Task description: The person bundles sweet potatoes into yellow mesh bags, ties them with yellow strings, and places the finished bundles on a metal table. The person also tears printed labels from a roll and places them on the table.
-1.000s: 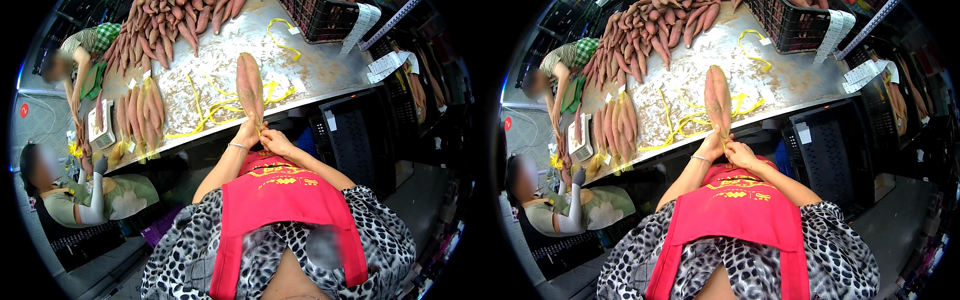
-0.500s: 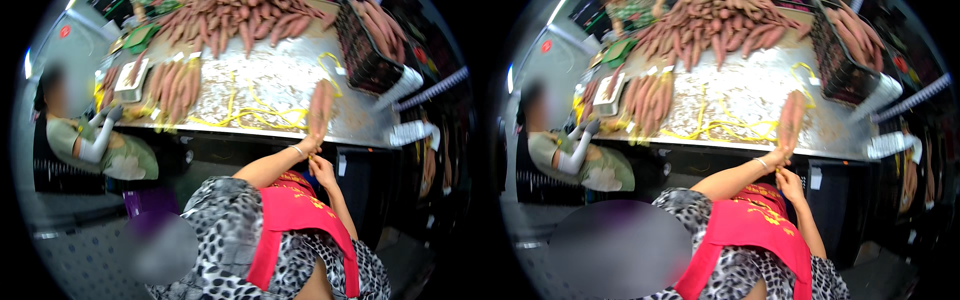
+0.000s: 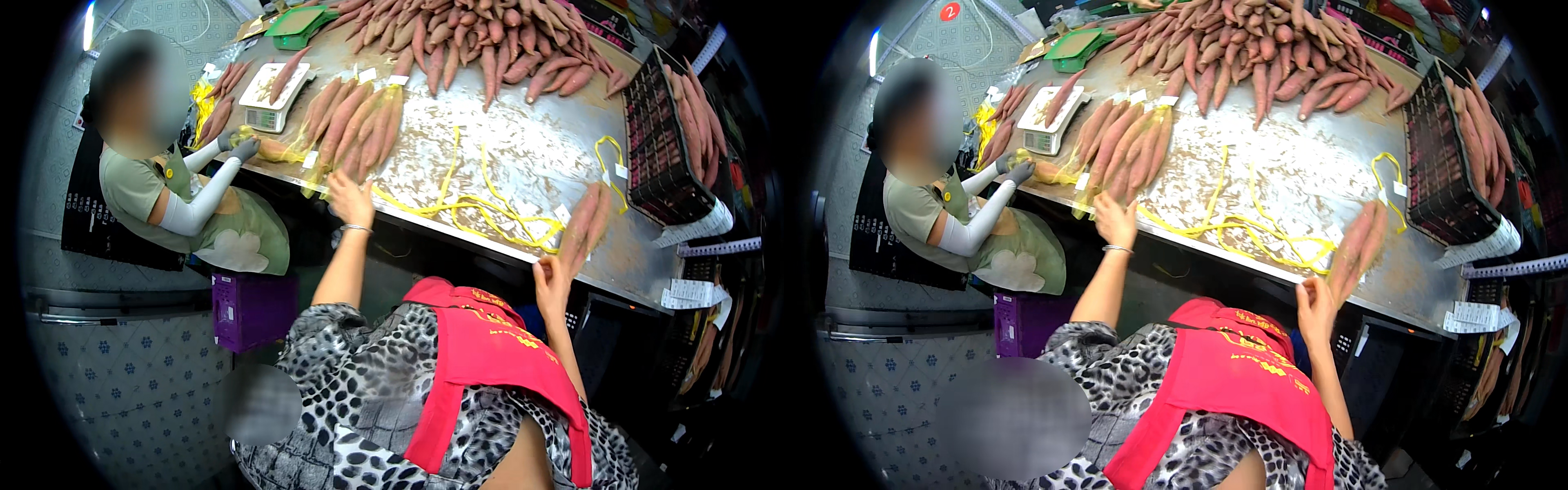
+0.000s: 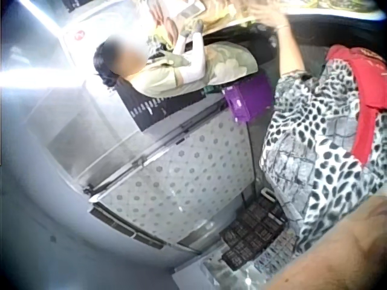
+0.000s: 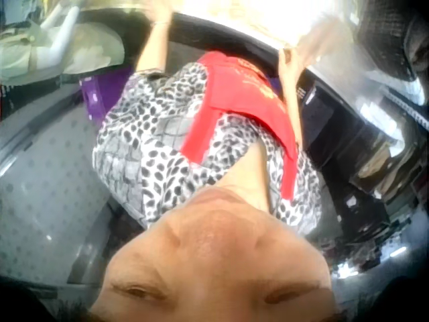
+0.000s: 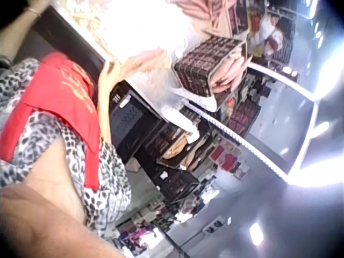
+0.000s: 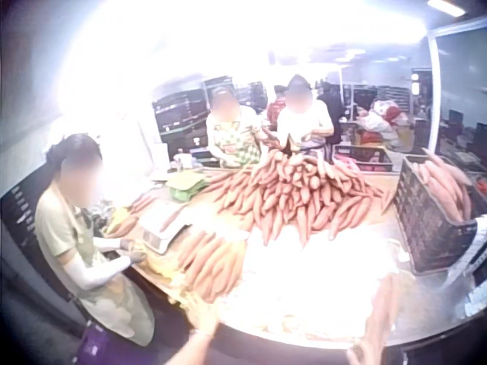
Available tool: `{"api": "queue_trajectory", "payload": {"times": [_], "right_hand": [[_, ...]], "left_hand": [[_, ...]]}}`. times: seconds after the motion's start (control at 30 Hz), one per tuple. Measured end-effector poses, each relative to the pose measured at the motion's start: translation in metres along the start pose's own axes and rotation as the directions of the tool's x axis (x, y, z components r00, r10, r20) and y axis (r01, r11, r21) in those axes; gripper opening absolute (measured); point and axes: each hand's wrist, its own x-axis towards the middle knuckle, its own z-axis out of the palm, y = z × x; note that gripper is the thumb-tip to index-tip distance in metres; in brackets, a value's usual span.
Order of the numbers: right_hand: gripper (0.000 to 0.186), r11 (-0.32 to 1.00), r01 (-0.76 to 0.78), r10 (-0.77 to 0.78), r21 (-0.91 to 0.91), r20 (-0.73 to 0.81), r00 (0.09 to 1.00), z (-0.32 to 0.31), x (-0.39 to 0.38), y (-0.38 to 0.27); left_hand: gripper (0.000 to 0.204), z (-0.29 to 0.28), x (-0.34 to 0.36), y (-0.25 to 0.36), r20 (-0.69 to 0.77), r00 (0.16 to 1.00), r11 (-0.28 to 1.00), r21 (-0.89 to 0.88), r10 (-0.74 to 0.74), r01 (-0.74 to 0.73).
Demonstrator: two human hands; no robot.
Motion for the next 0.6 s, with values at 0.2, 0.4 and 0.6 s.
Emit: {"api": "queue_trajectory", "payload": {"times": [0.2,0.4,0.6], "right_hand": [[0.021,0.826,-0.368,0.018,0.427,0.632,0.775,0.17,0.072,-0.073],[0.076,0.393,-0.811,0.149,0.434,0.84,0.521,0.301,0.129,-0.146],[0.074,-0.245,-0.767,-0.21,0.593,0.74,0.639,0.368,0.164,-0.185]], "left_hand": [[0.04,0.016,0.066,-0.118,0.554,0.827,0.975,0.117,0.095,-0.19],[0.028,-0.034,0.09,-0.09,0.404,0.83,0.796,-0.6,0.385,-0.077],[0.008,-0.088,0.094,0.008,0.039,0.69,0.399,-0.838,0.723,-0.371]]}}
